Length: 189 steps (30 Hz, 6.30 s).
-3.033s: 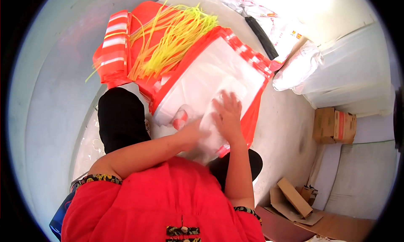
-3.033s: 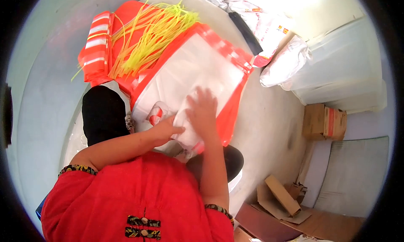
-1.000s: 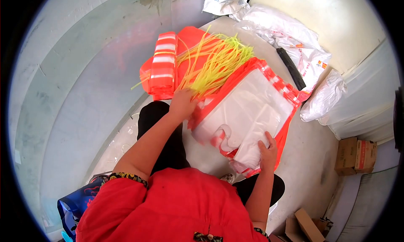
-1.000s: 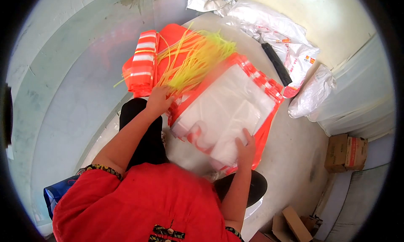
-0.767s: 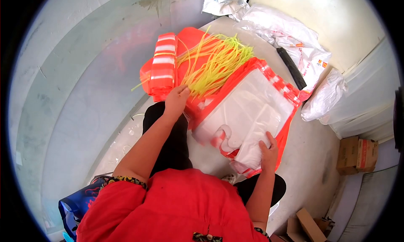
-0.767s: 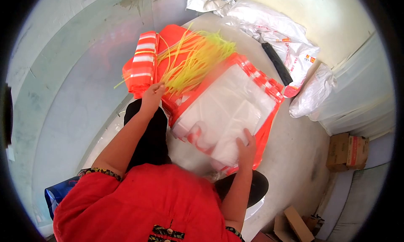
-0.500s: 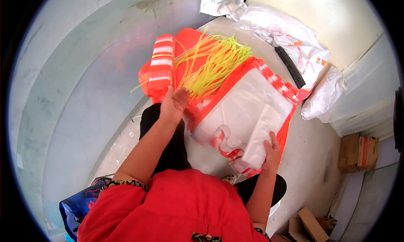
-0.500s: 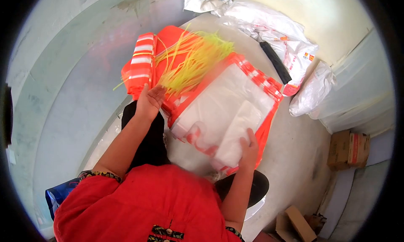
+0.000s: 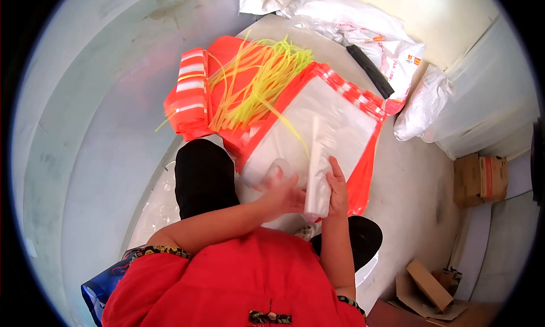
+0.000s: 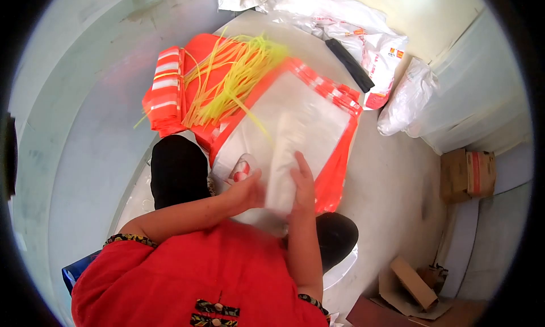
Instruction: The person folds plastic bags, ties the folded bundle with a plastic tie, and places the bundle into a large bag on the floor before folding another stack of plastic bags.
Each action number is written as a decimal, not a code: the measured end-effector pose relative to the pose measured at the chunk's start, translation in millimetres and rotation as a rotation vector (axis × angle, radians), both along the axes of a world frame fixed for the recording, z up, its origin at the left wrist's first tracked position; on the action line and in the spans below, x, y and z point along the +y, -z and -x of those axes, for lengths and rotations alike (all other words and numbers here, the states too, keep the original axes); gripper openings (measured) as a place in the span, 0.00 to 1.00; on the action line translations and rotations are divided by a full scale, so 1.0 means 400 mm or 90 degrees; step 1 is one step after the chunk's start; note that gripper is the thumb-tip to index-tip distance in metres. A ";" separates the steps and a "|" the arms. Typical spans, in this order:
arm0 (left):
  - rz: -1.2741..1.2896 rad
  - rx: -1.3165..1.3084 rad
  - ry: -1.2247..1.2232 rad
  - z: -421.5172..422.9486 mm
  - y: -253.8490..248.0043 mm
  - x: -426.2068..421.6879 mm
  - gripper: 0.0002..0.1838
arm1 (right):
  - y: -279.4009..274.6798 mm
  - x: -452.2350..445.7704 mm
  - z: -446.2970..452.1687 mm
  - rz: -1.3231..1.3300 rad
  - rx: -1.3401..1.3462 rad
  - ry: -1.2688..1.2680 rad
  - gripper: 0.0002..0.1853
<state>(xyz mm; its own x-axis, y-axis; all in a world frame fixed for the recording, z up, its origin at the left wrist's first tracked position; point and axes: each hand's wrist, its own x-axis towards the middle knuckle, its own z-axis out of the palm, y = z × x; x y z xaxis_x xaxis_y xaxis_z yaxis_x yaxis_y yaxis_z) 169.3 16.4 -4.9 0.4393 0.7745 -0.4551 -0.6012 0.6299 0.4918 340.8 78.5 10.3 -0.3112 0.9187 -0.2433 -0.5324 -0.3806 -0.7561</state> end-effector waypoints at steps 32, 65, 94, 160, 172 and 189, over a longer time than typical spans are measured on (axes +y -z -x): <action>-0.298 0.452 -0.005 -0.091 -0.019 0.222 0.36 | 0.046 0.060 -0.339 -0.545 -1.140 0.097 0.13; -0.903 1.215 -0.090 0.042 -0.051 0.265 0.18 | 0.035 0.184 -0.077 -0.377 -0.479 -0.068 0.17; -0.741 0.937 0.012 -0.043 -0.116 0.319 0.11 | 0.009 0.171 -0.061 -0.339 -0.408 -0.003 0.11; -0.856 1.222 -0.036 -0.023 -0.021 0.334 0.09 | -0.051 0.189 -0.087 -0.181 -0.669 -0.060 0.12; -0.918 1.012 0.025 -0.027 -0.135 0.300 0.08 | -0.017 0.163 -0.073 -0.308 -0.725 0.006 0.10; -0.750 0.796 0.041 -0.086 -0.096 0.323 0.18 | 0.009 0.144 -0.086 -0.446 -0.649 0.077 0.12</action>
